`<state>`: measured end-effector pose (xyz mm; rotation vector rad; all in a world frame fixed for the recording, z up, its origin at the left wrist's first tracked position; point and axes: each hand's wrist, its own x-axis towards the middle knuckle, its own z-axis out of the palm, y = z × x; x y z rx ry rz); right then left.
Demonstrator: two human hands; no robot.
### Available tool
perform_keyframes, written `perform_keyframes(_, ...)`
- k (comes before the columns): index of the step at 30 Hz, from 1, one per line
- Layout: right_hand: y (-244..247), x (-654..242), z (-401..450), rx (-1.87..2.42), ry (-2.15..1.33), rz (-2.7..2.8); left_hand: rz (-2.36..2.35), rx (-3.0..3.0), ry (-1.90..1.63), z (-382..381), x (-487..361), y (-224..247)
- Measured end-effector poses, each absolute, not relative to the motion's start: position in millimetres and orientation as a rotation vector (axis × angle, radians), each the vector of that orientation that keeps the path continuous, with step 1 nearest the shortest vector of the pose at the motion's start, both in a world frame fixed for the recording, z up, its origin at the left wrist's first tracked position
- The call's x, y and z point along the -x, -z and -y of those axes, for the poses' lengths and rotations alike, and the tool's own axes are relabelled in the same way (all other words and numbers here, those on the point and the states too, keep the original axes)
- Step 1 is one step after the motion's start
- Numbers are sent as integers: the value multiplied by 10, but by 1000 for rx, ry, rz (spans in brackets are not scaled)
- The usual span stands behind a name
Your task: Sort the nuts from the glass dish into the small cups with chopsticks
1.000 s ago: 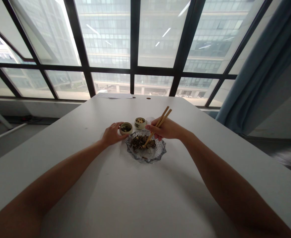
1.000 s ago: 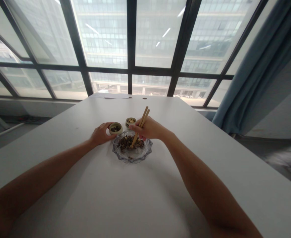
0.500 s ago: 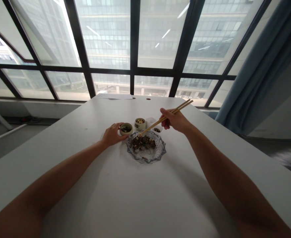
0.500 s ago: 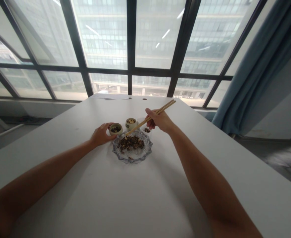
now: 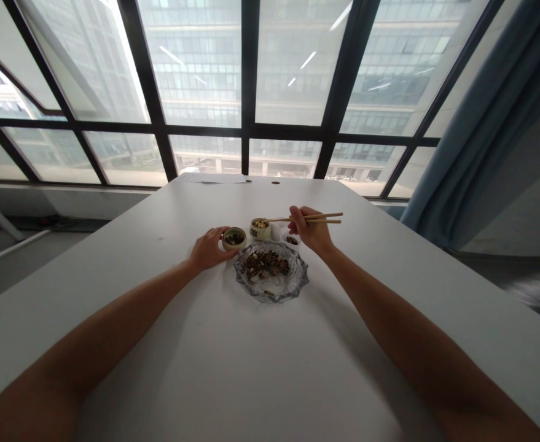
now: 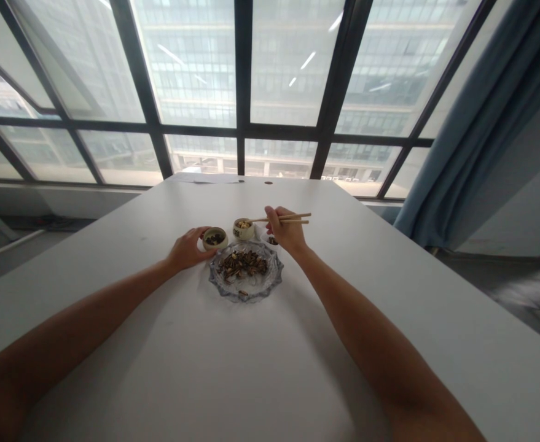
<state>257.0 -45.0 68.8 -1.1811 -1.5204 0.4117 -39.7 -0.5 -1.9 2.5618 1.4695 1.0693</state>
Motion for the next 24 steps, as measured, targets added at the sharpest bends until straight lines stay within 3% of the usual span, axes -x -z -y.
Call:
perform_keyframes(9, -684, -2589, 450, 1167, -429, 1539, -1458, -2563, -1047, 26, 401, -6)
perform_keyframes(24, -772, -2787, 457, 1343, -121, 1562, -1469, -2556, -1062, -5, 399, 17)
